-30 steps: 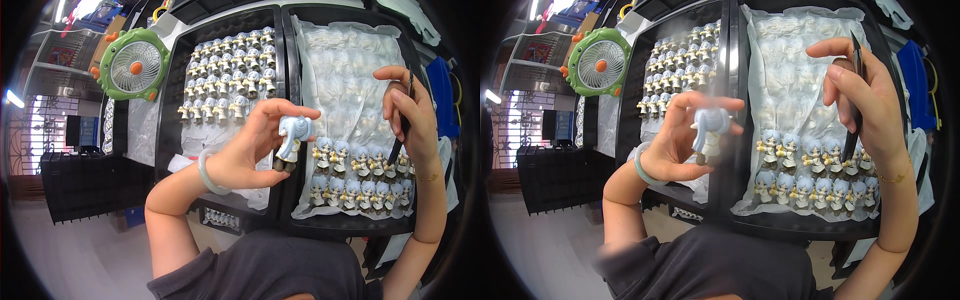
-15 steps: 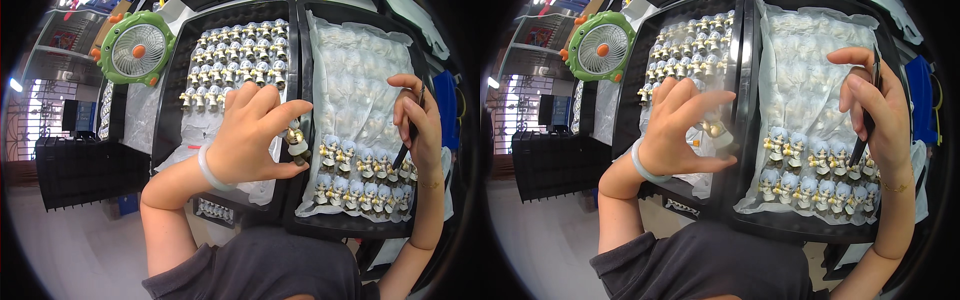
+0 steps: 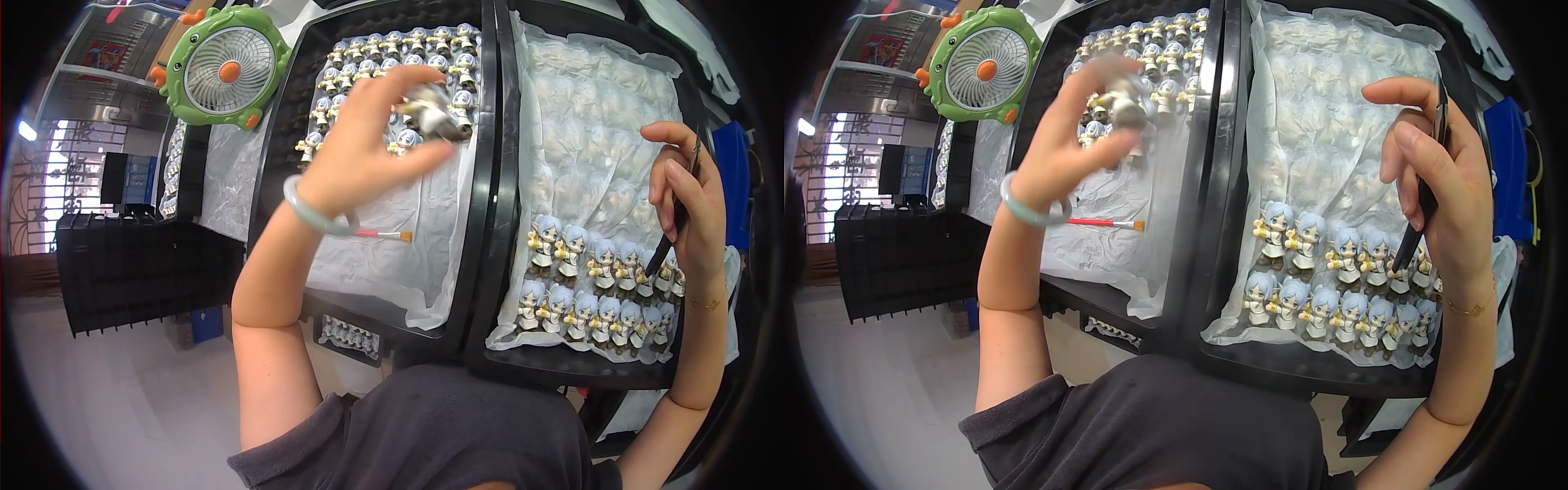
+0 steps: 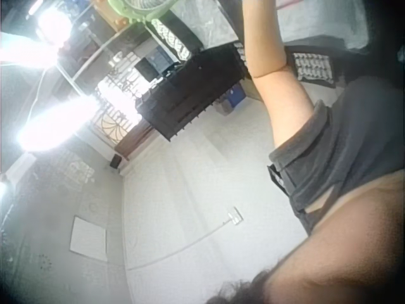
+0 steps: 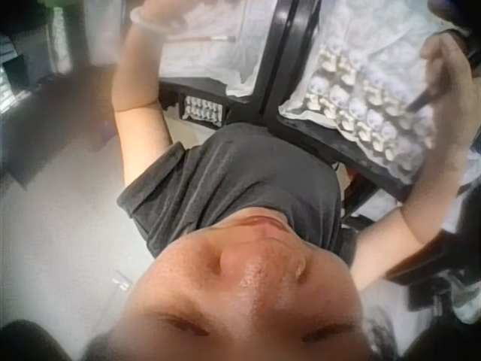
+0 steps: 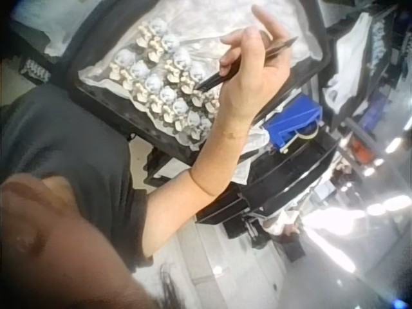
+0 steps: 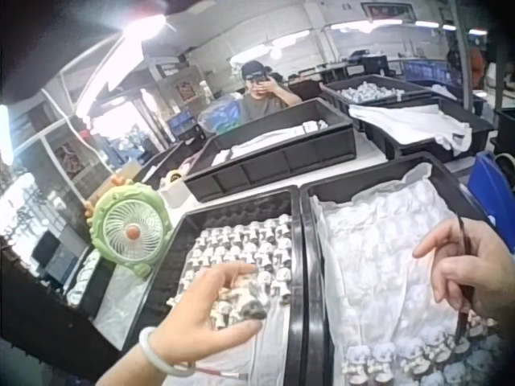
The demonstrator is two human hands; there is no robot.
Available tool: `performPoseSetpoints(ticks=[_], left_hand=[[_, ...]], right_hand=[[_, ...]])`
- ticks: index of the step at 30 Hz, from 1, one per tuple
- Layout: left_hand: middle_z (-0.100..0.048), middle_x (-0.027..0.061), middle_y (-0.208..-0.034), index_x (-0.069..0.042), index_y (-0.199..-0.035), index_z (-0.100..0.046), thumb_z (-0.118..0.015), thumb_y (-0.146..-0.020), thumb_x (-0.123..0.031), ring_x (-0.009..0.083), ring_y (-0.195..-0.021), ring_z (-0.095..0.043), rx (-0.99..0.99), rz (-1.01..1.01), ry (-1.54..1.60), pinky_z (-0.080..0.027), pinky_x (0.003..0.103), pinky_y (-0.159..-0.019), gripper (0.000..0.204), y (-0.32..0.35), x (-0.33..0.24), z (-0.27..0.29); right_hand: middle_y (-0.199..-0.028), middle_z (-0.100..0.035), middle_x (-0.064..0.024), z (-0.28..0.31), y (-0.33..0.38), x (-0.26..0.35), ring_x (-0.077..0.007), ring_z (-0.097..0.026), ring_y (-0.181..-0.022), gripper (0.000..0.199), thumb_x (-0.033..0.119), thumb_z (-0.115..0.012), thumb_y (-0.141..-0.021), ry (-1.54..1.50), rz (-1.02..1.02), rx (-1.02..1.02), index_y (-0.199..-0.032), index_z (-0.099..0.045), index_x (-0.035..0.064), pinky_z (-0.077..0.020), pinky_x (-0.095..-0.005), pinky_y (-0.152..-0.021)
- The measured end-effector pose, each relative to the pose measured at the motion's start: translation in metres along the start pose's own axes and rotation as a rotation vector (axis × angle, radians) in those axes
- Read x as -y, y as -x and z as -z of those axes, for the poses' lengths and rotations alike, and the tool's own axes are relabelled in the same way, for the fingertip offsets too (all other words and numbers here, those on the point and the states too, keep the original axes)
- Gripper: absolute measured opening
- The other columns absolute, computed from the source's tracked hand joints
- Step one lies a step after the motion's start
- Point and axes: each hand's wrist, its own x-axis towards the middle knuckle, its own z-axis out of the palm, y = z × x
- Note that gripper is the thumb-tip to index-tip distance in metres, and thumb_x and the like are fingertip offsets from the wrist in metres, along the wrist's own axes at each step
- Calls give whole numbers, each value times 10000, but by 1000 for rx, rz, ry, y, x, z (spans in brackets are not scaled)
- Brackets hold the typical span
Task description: The person assembles small figurines by picking them up from a tray and using tweezers to attach small parts. They handle the figurines one at a time, carefully positioning the components before placing the finished items into a separate tray.
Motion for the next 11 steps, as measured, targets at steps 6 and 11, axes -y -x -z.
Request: performPoseSetpoints(ticks=[6,11], left_hand=[[-547,78,-951,-95,-1019,-458,-643,-580,-275,254,-934,-486,216,80,-595,-313,374,-816,509,3,35,-21],[-544,83,-991,-82,-1041,-432,-702,-520,-293,272,-1050,-404,380,-4,-660,-289,418,-832,624,11,39,-43]], right_hand=[[-577,-466,10,-1,-1,5,17,-330,-379,362,241,-454,-818,-2,20,4,-1043,-502,-39,-247,-123,-332],[-574,-468,6,1,0,9,11,-332,-374,382,260,-462,-815,-20,28,6,-1052,-503,-37,-253,-120,-334]])
